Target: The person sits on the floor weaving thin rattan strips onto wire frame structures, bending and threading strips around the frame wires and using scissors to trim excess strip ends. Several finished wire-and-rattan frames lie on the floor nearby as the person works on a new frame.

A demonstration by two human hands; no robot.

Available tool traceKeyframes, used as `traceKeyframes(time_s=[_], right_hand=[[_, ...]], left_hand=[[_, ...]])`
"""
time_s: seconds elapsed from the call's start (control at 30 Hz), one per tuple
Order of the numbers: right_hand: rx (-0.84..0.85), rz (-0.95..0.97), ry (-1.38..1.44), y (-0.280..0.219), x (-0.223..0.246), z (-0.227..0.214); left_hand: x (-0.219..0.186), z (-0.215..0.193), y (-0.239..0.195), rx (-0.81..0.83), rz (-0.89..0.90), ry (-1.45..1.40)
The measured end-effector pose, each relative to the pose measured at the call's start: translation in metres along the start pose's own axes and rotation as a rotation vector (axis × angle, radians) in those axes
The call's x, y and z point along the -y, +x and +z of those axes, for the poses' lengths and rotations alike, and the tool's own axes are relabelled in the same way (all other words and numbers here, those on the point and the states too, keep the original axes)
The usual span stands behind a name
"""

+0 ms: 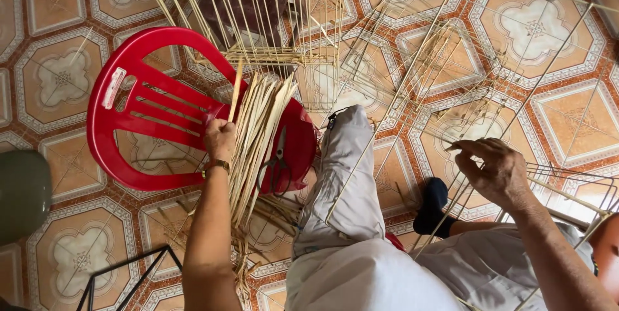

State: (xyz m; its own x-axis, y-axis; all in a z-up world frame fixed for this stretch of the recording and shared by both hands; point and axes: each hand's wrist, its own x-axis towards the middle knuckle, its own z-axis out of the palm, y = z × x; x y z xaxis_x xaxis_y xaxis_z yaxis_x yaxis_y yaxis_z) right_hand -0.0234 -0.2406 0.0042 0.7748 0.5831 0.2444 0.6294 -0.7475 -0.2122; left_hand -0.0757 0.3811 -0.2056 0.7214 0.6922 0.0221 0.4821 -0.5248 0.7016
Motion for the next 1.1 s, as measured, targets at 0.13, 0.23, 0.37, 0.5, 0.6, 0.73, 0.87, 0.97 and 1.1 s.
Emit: traceKeyframes(time_s=[0.13,0.23,0.37,0.5,0.6,0.73,0.87,0.97,1.1], right_hand=[[0.029,0.192,0.187,0.009,-0.002,0.010],[0.020,0.236,0.253,0.012,0.006,-0.007],[0.095,0.174,0.342,0.015,0.005,-0.002],[0.111,0.083,0.282,0.019,0.004,-0.006],[0.017,-0.078,0.311,0.016,-0.006,-0.004],[-0.090,-0.297,0.134,0.009,-0.016,0.005],[-0.001,-0.148,0.241,0.010,-0.013,0.000],[0.023,-0.116,0.212,0.013,-0.009,-0.001],[0.139,0.147,0.296,0.015,-0.002,-0.002]], left_hand=[[0.004,-0.008,-0.004,0.225,0.118,-0.825],[-0.128,-0.054,-0.062,0.254,0.253,-0.653],[-0.218,-0.069,-0.108,0.277,0.854,-0.330],[-0.267,-0.037,-0.127,0.324,1.326,-0.324],[-0.295,-0.022,-0.128,0.300,1.391,-0.292],[-0.294,0.009,-0.123,0.321,1.359,-0.350],[-0.298,0.019,-0.122,0.392,1.258,-0.344],[-0.302,0.023,-0.122,0.379,1.242,-0.355],[-0.302,0.030,-0.123,0.366,1.184,-0.418]])
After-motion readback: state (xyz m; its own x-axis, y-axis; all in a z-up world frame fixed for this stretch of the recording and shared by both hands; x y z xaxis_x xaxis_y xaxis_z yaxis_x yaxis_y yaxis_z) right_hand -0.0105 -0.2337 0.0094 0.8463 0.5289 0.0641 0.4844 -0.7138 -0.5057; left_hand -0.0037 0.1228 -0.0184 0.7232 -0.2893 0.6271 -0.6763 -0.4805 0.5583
